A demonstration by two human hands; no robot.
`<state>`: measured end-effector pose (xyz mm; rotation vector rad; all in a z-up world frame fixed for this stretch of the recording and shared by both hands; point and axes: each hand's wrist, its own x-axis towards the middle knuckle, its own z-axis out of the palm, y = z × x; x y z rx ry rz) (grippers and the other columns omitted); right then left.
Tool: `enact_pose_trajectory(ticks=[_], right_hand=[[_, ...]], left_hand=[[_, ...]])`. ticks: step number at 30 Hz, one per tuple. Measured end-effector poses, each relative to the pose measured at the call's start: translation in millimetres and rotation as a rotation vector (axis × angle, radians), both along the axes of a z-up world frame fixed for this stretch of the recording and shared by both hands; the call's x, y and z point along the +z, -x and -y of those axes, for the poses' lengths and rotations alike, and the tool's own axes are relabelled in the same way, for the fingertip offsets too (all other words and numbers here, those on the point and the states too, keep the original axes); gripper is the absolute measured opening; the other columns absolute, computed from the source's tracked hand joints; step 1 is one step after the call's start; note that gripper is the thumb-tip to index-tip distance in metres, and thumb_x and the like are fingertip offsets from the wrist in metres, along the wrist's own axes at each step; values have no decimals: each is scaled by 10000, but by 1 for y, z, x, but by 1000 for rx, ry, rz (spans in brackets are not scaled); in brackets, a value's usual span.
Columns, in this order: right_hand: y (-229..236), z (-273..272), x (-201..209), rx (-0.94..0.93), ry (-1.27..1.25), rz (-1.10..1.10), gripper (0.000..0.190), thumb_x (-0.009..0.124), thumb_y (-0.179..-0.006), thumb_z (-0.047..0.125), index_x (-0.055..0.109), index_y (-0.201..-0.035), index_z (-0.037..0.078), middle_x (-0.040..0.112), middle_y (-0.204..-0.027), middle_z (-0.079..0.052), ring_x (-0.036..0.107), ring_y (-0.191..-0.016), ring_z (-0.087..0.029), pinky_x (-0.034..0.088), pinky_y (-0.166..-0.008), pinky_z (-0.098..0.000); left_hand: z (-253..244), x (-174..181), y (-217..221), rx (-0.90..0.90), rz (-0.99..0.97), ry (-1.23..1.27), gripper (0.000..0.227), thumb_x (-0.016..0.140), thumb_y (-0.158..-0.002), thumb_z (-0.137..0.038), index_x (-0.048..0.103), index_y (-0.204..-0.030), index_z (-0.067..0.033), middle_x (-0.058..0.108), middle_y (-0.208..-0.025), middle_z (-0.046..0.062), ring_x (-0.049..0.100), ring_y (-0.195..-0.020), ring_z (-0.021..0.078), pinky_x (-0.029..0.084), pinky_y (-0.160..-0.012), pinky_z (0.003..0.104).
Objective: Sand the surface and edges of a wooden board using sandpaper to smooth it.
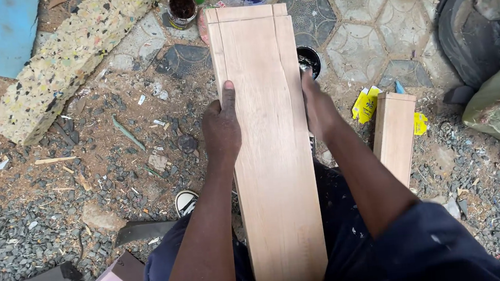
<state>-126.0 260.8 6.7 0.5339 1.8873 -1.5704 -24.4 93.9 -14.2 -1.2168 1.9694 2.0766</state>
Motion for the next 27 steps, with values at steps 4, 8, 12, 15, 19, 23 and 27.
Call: enact_pose_trajectory(ticks=[4,8,12,15,19,23,27], right_hand=[[44,-11,-44,-25,312,-124,927,637,-866,750,311,-1574,249,459,-1546,-157,577,-1339,-373,495,-1094,-587],[-32,-5,29,39,146,-9,1022,433,-884,790,23,-1635,231,189,-1676,-189,285,-1507,-396,280,-1197,-592],[-113,-31,78,464,-217,-75,883,127,-958,722,123,-1647,171,153,-1699,-138,133,-1561,-320,61,-1265,-490],[-158,-33,78,627,-343,-479,804,292,-1038,525,-63,-1639,126,-47,-1676,-288,-59,-1527,-497,2,-1203,-647],[-142,-35,10,872,-922,-1107,879,402,-1034,590,153,-1623,-13,162,-1637,-341,137,-1529,-512,188,-1195,-609],[-60,4,-10,798,-1051,-1494,818,360,-1043,649,321,-1597,48,338,-1613,-247,304,-1509,-437,256,-1190,-556],[0,35,0,949,-1006,-1163,814,273,-1094,621,111,-1639,39,54,-1709,-194,-38,-1569,-336,72,-1248,-634]], left_hand=[[5,4,-1,-17,10,35,783,403,-967,-754,687,-1052,-29,646,-850,160,700,-881,302,522,-873,488],[7,-14,3,-4,-1,66,753,418,-981,-754,690,-1027,-54,650,-834,137,698,-859,273,526,-857,470],[10,-16,-1,-1,-18,143,720,450,-988,-748,686,-971,-69,645,-803,123,707,-838,262,534,-842,453],[10,-27,1,14,-44,85,685,466,-984,-750,669,-948,-97,645,-777,121,666,-797,240,492,-849,437],[7,-8,5,-25,13,2,829,357,-910,-861,672,-1100,-117,648,-855,99,658,-877,222,470,-971,462],[5,-7,4,-48,0,-37,862,351,-897,-871,637,-1209,-120,647,-923,99,646,-967,242,393,-1065,517],[5,22,0,20,-44,-127,696,396,-935,-621,712,-1147,-38,720,-963,125,681,-881,206,527,-856,396]])
